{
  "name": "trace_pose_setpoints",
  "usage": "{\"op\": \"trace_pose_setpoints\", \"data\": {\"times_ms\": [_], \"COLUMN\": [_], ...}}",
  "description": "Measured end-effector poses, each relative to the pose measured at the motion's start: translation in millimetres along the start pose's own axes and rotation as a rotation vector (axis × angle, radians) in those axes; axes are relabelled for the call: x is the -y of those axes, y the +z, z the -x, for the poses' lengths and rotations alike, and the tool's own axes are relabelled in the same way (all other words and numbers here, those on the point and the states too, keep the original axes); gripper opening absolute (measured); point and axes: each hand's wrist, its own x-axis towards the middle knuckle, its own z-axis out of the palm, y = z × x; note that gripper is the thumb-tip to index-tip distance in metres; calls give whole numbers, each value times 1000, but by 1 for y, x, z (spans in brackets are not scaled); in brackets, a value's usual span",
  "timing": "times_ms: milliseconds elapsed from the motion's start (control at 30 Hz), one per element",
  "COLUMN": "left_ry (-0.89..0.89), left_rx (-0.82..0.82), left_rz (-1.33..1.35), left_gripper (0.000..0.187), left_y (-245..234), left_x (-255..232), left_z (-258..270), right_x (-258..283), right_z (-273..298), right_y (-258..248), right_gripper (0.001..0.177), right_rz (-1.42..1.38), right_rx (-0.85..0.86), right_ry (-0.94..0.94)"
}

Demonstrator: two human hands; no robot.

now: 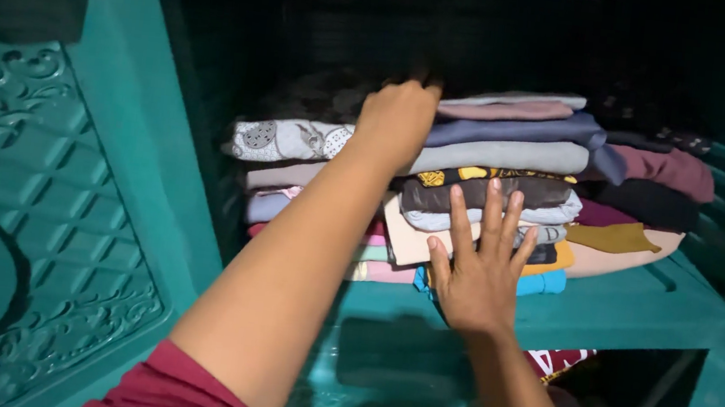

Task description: Organizing and refolding various items of clothing within a plastic tiered wardrobe.

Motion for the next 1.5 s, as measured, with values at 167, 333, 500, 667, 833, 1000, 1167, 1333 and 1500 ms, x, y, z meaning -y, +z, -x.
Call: {"op": "trace_pose_setpoints", "data": {"times_ms": [167, 333, 500, 667, 833, 1000, 1167, 1333, 1500], "left_ry": [-67, 32, -183, 52, 257, 96, 111, 153, 86], "left_rx": [223, 5, 174, -34, -28, 284, 302, 244, 342], "left_rz": [31, 104, 235, 65, 96, 120, 141, 250, 304], "left_gripper": [18, 19, 34, 83, 96, 110, 115, 87, 84], "left_y": [-3, -26, -29, -47, -18, -37, -29, 12, -24], "left_x": [0, -34, -35, -49, -48, -49, -42, -12, -36], "left_z": [-16, 20, 43, 30, 24, 4, -5, -9, 0], "right_x": [1, 1, 2, -2, 6, 2, -2, -5, -13], "right_z": [0, 0, 1, 3, 3, 7, 11, 11, 11], "right_y": [0, 2, -3, 0, -10, -10, -4, -1, 6], "right_gripper": [70, 70, 70, 67, 63, 64, 55, 56, 52], "right_rz": [14, -1, 2, -7, -34, -145, -162, -121, -140], "right_rx": [9, -10, -19, -17, -47, -184, -330, -322, -341], "right_ry": [-7, -15, -19, -10, -3, 4, 248, 301, 317]}}
